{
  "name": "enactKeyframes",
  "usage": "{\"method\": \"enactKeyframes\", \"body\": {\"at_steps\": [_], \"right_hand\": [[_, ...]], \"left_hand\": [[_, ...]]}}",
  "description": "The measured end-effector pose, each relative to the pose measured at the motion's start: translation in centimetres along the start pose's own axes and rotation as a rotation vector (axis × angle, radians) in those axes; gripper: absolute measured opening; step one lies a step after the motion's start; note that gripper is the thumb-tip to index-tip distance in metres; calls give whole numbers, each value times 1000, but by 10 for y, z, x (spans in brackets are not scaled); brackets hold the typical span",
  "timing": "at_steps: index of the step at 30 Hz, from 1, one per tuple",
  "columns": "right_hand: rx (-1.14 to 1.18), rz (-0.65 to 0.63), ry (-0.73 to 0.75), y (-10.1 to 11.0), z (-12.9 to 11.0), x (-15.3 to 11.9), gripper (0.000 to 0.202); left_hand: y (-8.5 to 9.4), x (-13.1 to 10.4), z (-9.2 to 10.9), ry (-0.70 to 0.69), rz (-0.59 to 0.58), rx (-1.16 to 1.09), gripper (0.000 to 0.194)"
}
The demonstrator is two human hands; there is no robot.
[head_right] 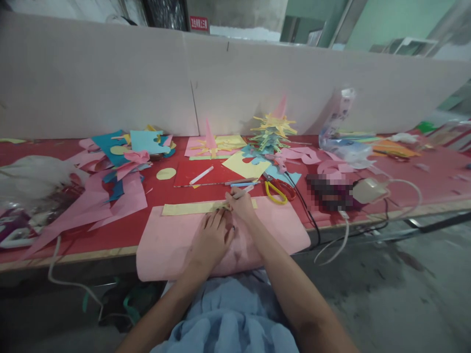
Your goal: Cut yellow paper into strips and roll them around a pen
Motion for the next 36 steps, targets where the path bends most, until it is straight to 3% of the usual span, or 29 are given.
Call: {"method": "enactKeyframes", "body": {"at_steps": [15,24,30,36], "right_hand": [[5,31,-57,1,-4,-1,25],[-66,34,-6,1,-7,-2,24],[-209,106,65,2,-9,-4,24],[-142,55,-47,5,-5,-5,27]], "left_hand": [[0,1,0,20,-50,-8,47],[0,0,0,19,-14,-39,45],[-1,0,-1,32,-32,-16,43],[2,1,0,32,-64,4,45]]}}
Point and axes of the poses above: each hand's wrist, its own x-axis towards the middle knuckle, its own y-axis out of the back of the hand, z = x × y, the point moved 2 cm from there along x, towards the middle knuckle, and after that the axes turned 6 degrees about y, right-handed, at the moved point
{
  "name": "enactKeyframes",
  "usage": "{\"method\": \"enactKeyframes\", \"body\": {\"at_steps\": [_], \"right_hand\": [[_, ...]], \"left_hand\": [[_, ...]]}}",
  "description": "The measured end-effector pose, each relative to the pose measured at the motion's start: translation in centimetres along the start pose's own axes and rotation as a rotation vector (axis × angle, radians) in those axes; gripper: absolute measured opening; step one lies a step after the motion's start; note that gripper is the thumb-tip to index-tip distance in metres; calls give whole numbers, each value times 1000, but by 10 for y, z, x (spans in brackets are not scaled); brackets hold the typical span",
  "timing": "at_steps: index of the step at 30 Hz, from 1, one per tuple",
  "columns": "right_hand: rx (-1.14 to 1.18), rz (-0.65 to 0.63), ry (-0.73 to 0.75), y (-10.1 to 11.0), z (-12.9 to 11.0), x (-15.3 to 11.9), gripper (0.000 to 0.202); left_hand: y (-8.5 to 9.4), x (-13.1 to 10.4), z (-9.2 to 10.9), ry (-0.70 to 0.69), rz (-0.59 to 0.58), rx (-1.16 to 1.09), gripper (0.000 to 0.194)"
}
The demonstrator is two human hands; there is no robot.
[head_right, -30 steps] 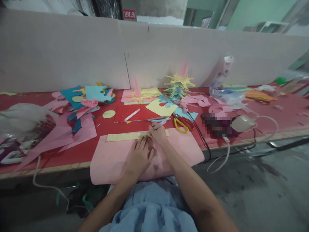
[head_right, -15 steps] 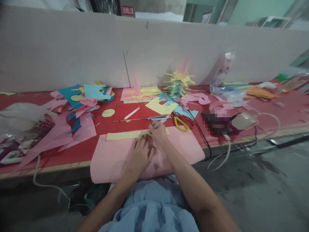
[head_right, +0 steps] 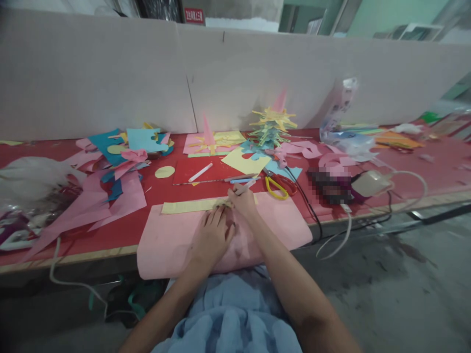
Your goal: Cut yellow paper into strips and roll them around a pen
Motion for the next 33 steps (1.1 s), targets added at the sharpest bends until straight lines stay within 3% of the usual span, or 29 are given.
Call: {"method": "enactKeyframes", "body": {"at_steps": [21,33], "right_hand": [[-36,53,-27,1,0,2,22],[-76,77,52,1,-4,0,23]], "left_hand": [[1,0,1,5,-10,20,45],[-2,-1,-1,-3,2,0,46]]}}
Point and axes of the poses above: each hand's wrist, its own x-axis towards the middle knuckle, its own y-axis out of the back of the hand, z = x × y, the point moved 2 cm from there along x, towards the middle knuckle, and after that the axes turned 6 degrees about y, right-handed, at the moved point
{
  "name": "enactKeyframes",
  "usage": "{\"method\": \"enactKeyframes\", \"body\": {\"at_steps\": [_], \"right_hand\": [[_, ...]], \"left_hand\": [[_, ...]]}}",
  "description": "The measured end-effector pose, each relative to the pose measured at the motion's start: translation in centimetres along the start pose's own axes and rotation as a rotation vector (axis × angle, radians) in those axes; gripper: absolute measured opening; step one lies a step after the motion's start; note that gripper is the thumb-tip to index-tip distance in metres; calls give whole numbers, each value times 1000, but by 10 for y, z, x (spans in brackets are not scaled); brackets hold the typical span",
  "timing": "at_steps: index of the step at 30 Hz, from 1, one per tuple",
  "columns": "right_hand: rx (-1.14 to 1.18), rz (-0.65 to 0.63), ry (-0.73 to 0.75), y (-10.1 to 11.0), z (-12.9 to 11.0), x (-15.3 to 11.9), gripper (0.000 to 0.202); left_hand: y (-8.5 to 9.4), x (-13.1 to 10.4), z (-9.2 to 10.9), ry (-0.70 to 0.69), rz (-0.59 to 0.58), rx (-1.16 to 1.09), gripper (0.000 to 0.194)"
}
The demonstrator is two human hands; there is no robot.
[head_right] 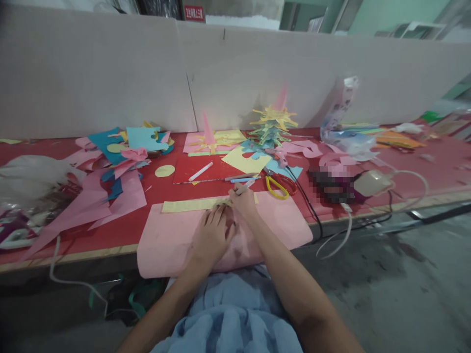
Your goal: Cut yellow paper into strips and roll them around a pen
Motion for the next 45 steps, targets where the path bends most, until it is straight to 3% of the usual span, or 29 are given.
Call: {"method": "enactKeyframes", "body": {"at_steps": [6,16,45], "right_hand": [[-26,-58,24,1,6,1,27],[217,-89,8,8,15,1,32],[133,-48,-10,7,11,0,27]], "left_hand": [[0,1,1,19,-16,-8,45],[-4,0,-1,5,-29,-26,40],[-1,0,0,12,-21,-12,45]]}}
Point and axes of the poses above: each hand's wrist, its own x-axis towards the middle knuckle, its own y-axis out of the back of the hand, z = x × y, the point moved 2 cm from there along x, towards the middle knuckle, and after that the axes turned 6 degrees about y, right-handed, at the moved point
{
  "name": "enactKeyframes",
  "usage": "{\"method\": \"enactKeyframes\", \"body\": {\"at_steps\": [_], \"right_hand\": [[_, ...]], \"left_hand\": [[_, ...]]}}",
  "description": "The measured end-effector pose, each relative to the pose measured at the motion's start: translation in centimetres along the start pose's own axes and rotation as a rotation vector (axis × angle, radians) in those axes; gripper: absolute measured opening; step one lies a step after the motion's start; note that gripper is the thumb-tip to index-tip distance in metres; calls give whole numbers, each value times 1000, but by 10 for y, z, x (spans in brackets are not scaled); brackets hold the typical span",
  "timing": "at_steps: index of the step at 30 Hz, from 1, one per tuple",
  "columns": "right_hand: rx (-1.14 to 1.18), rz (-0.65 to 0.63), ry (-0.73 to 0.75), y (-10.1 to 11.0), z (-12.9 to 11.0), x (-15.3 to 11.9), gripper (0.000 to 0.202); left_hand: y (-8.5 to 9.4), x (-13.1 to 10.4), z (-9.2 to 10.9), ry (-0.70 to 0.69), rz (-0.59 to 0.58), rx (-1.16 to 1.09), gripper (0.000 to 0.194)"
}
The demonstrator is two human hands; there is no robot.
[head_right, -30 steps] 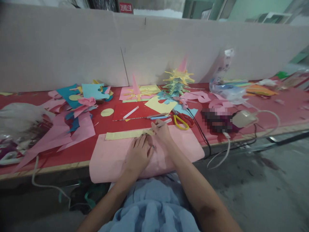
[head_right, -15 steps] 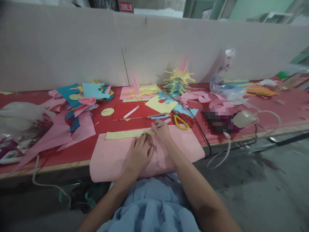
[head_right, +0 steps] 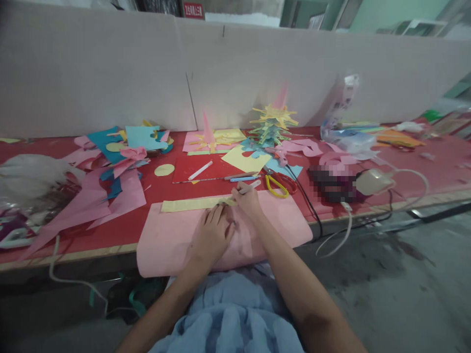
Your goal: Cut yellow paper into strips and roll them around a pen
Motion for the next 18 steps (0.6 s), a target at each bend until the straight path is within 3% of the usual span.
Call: {"method": "enactKeyframes", "body": {"at_steps": [18], "right_hand": [[-37,39,-39,2,0,0,24]], "left_hand": [[2,0,0,2,19,-34,41]]}}
Point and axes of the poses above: each hand's wrist, its own x-axis towards the middle knuckle, its own y-axis out of the back of the hand, z = x × y, the point moved 2 cm from there along x, towards the middle knuckle, and after that the axes turned 6 degrees about y, right-handed, at the moved point
